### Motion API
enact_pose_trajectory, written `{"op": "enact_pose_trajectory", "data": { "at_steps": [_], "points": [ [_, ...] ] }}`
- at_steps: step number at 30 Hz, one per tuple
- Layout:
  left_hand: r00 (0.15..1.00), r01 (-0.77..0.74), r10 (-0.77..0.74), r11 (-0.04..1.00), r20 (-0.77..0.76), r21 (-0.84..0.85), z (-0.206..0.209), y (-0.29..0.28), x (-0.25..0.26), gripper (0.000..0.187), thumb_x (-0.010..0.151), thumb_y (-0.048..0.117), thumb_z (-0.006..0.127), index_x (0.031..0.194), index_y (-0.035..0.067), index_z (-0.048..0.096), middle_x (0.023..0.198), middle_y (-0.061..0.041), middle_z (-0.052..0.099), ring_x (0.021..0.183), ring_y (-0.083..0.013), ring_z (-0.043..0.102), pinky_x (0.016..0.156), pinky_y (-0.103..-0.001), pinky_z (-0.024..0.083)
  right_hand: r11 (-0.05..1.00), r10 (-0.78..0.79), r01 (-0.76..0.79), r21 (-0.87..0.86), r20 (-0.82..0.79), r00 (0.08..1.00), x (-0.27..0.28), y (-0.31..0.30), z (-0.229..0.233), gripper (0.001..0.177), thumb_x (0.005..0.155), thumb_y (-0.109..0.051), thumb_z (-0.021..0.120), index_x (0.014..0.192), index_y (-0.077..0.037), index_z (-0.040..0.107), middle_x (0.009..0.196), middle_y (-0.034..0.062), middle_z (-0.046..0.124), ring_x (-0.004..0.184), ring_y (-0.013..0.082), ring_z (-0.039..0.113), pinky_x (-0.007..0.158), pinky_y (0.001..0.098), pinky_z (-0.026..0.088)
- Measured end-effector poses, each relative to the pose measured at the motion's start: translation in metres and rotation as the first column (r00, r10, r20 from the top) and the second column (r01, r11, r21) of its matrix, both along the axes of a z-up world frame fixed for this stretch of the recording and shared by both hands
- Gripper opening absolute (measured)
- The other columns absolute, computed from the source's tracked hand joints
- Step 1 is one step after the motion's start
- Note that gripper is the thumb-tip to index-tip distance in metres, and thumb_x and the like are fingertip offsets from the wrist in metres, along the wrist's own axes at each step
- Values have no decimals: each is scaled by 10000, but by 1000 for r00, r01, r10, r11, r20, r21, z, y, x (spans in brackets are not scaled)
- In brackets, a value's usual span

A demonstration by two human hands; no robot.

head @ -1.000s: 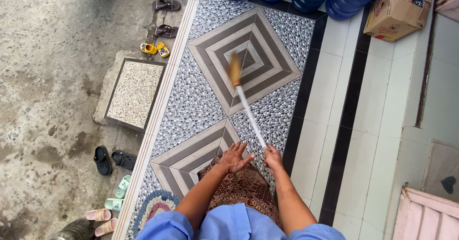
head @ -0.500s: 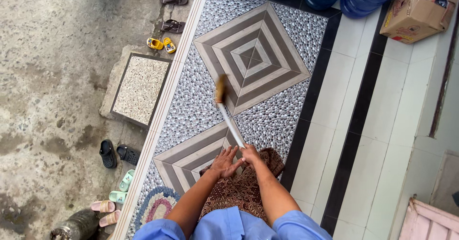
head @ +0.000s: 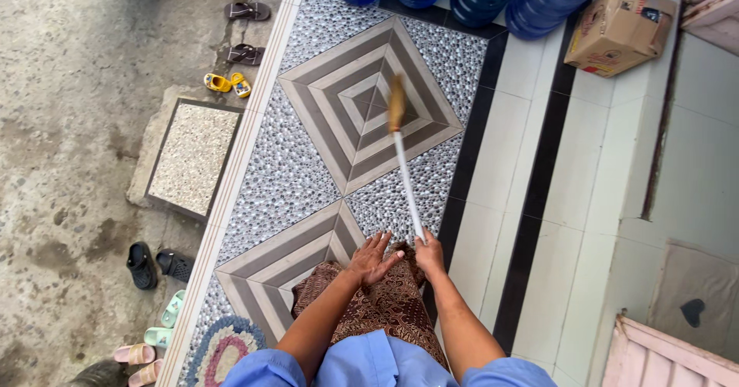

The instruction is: The person sweeps debris across a tiled floor using a hand broom, moving the broom in short strokes across the surface.

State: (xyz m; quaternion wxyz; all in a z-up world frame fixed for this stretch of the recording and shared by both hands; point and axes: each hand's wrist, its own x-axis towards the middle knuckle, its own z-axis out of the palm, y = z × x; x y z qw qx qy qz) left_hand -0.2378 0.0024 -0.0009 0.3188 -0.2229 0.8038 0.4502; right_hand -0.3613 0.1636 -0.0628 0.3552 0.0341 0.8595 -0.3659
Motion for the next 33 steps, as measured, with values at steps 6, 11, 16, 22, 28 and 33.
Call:
{"op": "enact_pose_trajectory", "data": {
  "at_steps": [6,11,16,22,28,33],
  "points": [
    [1000,6,-6,1000,14,-12,-2,32,-27,1076,782,915,156,1655,292,68,1730,-86,79,1580,-358,89,1263,-561,116,923,147,-83,376,-144,979,-54,44,7,415,992,-310,623,1358,-113,618,1158,211,721,1065,406,689,927,480,542],
    [1000,-18,18,1000,2,-6,-23,60,-34,1086,796,922,126,1655,258,80,1726,-102,97,1584,-351,93,1280,-524,99,914,165,-204,352,138,977,-50,29,-12,376,959,-288,651,1293,-125,709,1047,150,775,856,286,756,743,413,593],
    [998,1,-2,1000,-63,-16,-29,75,-53,1084,828,923,123,1657,226,88,1721,-136,116,1582,-363,113,1293,-491,112,995,62,-30,-92,371,927,-54,12,-24,436,1011,-144,550,1443,-117,606,792,53,652,564,115,522,491,311,446],
    [1000,10,-11,1000,-26,-18,-4,69,-77,1086,808,908,139,1663,240,96,1717,-127,119,1575,-360,113,1284,-485,111,932,-37,227,-283,548,835,-88,27,-18,463,1055,-95,548,1518,-83,524,759,-27,563,555,49,450,462,239,388],
    [995,46,-47,999,-84,-10,-5,71,-86,1074,834,902,126,1655,211,91,1715,-136,115,1591,-334,88,1292,-461,92,956,-212,262,-133,305,928,-103,81,8,495,1014,-172,574,1506,-183,520,691,21,524,482,109,419,428,305,380],
    [994,93,-92,996,-54,14,-4,68,-97,1076,823,893,121,1659,217,79,1726,-127,95,1580,-341,82,1276,-477,91,955,36,8,295,-144,989,-110,88,10,341,1016,-264,612,1325,-131,667,882,95,721,678,208,645,615,366,518]
  ]
}}
